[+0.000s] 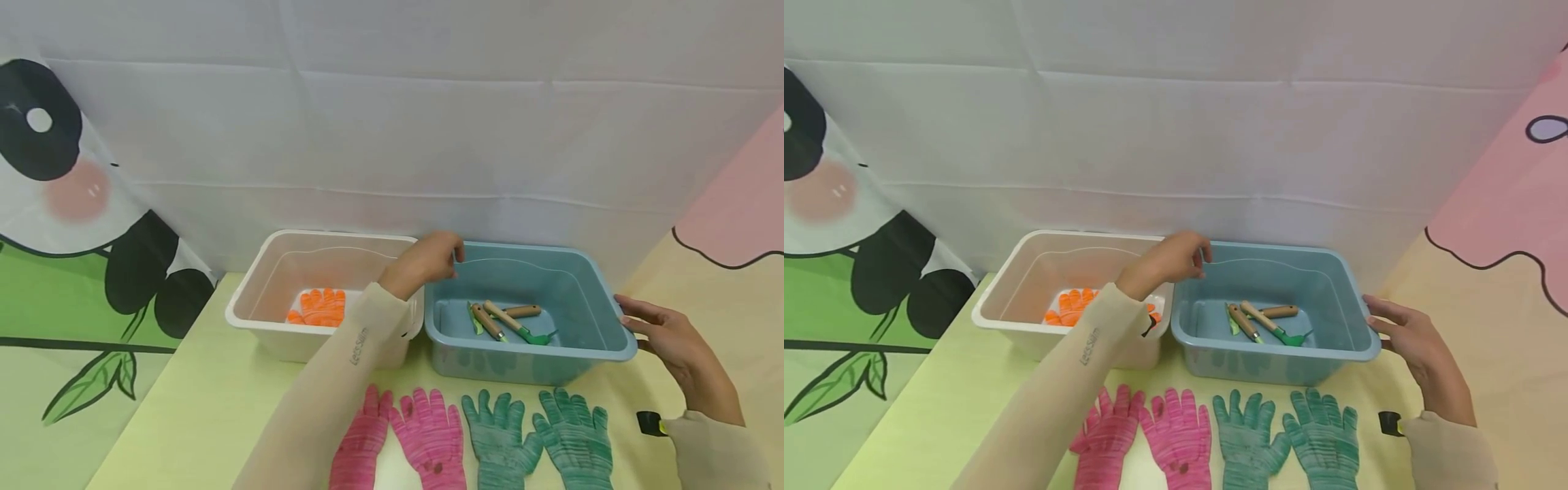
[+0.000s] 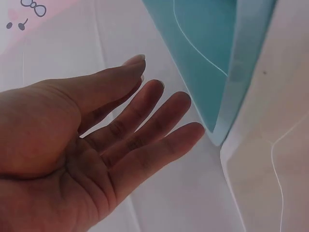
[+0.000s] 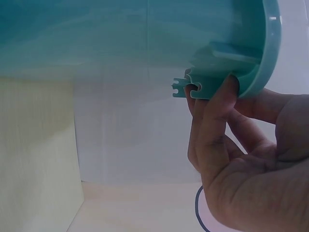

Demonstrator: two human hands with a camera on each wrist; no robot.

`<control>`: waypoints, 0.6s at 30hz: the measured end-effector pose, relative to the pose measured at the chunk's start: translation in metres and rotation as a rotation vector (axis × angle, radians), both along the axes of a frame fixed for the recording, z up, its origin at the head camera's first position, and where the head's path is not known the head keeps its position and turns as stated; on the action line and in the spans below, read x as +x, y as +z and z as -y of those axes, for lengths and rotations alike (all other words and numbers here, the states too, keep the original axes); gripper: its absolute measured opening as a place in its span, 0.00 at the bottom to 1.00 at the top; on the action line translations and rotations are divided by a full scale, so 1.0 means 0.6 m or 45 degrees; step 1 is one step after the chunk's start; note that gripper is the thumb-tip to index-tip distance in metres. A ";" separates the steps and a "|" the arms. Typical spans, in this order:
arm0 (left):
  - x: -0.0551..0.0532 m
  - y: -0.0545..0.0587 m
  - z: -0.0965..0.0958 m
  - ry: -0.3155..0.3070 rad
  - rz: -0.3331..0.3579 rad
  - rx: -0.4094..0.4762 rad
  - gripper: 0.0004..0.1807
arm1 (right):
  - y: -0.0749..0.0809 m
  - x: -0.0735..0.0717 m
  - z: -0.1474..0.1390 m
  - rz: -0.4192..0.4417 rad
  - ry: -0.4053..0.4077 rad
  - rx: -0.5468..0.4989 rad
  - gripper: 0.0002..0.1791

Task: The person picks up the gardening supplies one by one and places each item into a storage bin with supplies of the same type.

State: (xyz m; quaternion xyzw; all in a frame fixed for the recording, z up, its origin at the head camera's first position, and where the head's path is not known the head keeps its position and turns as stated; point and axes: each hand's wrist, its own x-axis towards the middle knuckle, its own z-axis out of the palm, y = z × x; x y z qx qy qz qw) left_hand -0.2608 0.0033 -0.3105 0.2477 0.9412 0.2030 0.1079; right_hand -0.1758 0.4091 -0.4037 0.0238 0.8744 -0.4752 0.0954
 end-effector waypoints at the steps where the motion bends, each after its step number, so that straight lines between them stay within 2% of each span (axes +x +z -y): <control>1: 0.002 -0.001 0.003 -0.001 -0.007 0.003 0.15 | 0.000 0.000 0.000 -0.001 -0.002 0.001 0.38; 5: 0.005 -0.007 0.019 -0.004 -0.049 -0.011 0.14 | -0.002 0.001 -0.003 -0.006 0.000 -0.018 0.38; 9: 0.009 -0.017 0.041 0.007 -0.066 0.025 0.13 | -0.003 0.002 -0.005 -0.019 -0.004 -0.038 0.37; 18: 0.026 -0.034 0.106 0.107 -0.101 0.172 0.10 | -0.006 0.002 -0.009 -0.015 -0.005 0.020 0.38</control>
